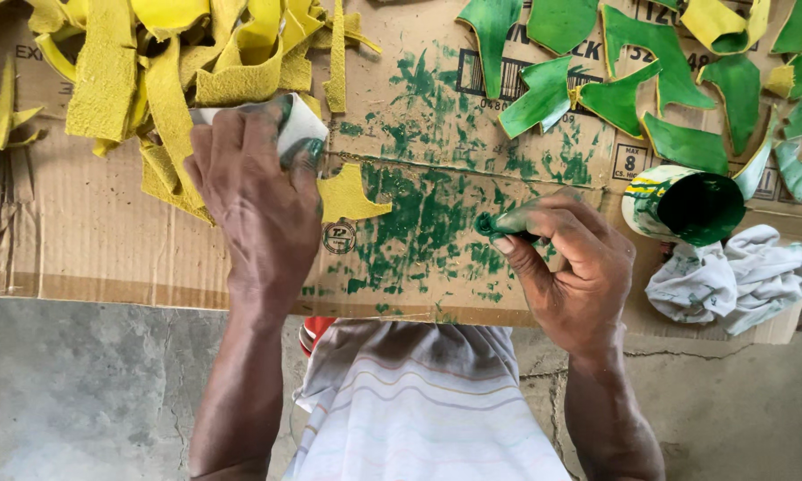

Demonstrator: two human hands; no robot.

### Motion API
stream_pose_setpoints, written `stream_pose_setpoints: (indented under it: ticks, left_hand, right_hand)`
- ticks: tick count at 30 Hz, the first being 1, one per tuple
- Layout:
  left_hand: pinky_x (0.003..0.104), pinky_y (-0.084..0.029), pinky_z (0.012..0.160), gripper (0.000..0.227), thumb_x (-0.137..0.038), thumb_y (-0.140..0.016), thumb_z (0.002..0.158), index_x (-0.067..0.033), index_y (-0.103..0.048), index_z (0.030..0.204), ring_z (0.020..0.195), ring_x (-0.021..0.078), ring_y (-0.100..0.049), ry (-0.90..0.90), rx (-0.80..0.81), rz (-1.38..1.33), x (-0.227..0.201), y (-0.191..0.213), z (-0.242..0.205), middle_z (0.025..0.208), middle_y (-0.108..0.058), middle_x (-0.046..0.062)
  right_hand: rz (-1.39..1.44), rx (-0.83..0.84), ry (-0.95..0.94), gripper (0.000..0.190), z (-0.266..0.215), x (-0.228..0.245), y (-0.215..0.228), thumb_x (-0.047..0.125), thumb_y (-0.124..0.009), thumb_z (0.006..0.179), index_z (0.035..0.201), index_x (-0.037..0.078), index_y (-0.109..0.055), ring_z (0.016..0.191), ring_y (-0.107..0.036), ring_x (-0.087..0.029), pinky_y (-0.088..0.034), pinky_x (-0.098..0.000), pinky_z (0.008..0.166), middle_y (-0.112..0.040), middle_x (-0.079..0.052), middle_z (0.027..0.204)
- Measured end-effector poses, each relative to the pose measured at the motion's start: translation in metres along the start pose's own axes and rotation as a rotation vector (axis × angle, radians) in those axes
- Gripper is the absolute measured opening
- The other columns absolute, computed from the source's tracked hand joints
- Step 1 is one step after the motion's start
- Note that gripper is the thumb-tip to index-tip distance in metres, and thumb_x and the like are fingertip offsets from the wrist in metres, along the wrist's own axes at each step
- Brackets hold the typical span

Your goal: The person repeatedly picks up yellow sponge pieces from a pile on a cardboard surface, applies green paint using a small brush, and places the painted pieces aside. The process is repeated for multiple sponge pieces throughout the clip.

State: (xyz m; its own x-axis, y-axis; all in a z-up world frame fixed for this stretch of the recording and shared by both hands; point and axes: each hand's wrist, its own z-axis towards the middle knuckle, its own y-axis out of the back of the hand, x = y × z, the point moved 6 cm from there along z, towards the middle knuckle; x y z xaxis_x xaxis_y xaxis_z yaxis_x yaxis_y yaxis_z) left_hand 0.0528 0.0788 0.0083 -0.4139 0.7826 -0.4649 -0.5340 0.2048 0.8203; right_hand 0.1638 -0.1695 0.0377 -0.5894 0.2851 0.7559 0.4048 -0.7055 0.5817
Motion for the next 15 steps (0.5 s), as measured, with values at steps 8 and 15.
stream_pose_setpoints:
  ticks: [8, 15]
  left_hand:
    - [0.042, -0.051, 0.093, 0.025, 0.002, -0.076, 0.086, 0.0014, -0.061, 0.107, 0.109, 0.0285, -0.057, -0.094, 0.008, -0.307, -0.029, 0.027, 0.005, 0.110, -0.058, 0.017]
    - [0.029, -0.059, 0.066, 0.024, 0.002, -0.064, 0.087, 0.0041, -0.059, 0.110, 0.085, 0.0164, -0.069, 0.047, 0.208, -0.570, -0.049, 0.023, 0.003, 0.101, -0.066, 0.014]
  right_hand:
    - [-0.007, -0.027, -0.024, 0.017, -0.001, -0.001, 0.004, 0.008, -0.083, 0.095, 0.107, 0.003, -0.072, 0.087, -0.069, -0.014, -0.052, -0.0230, 0.072, -0.072, -0.007, 0.097]
    - [0.042, -0.084, -0.005, 0.015, -0.009, -0.010, 0.015, 0.012, -0.083, 0.098, 0.107, 0.004, -0.073, 0.086, -0.070, -0.010, -0.053, -0.0202, 0.069, -0.072, -0.005, 0.098]
